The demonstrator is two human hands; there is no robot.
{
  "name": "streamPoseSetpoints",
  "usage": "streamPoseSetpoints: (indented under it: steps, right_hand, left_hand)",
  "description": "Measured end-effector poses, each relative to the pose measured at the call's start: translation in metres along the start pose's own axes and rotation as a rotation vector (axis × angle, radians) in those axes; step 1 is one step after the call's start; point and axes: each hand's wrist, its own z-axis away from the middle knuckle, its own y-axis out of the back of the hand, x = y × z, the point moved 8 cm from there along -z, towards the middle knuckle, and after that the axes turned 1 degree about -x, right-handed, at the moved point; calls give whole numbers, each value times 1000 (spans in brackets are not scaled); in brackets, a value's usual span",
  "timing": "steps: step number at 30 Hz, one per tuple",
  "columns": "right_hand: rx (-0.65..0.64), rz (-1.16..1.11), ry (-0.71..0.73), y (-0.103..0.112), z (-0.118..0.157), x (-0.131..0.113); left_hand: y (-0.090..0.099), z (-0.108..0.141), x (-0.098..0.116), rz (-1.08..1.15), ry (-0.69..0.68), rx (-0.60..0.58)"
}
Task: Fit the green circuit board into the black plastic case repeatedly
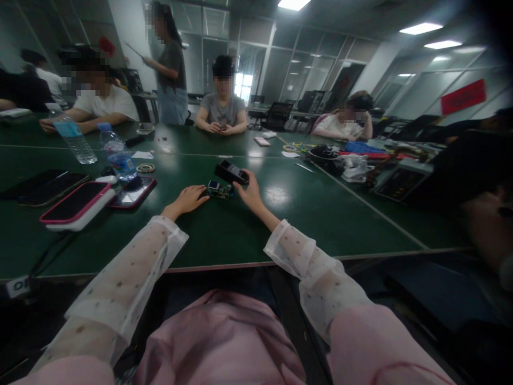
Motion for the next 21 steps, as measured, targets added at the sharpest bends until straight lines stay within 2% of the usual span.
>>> streamPoseSetpoints:
  steps: [7,17,21]
  right_hand:
    - [-169,40,-25,-17,9,-16]
    - [-224,59,52,-22,11,-13]
    - [-391,134,61,-35,15,-6]
  left_hand:
    - [-3,-2,-3,7,6,7]
    - [-8,-5,-7,-7,-3,13]
    - [-9,-5,-8,-11,5,2]
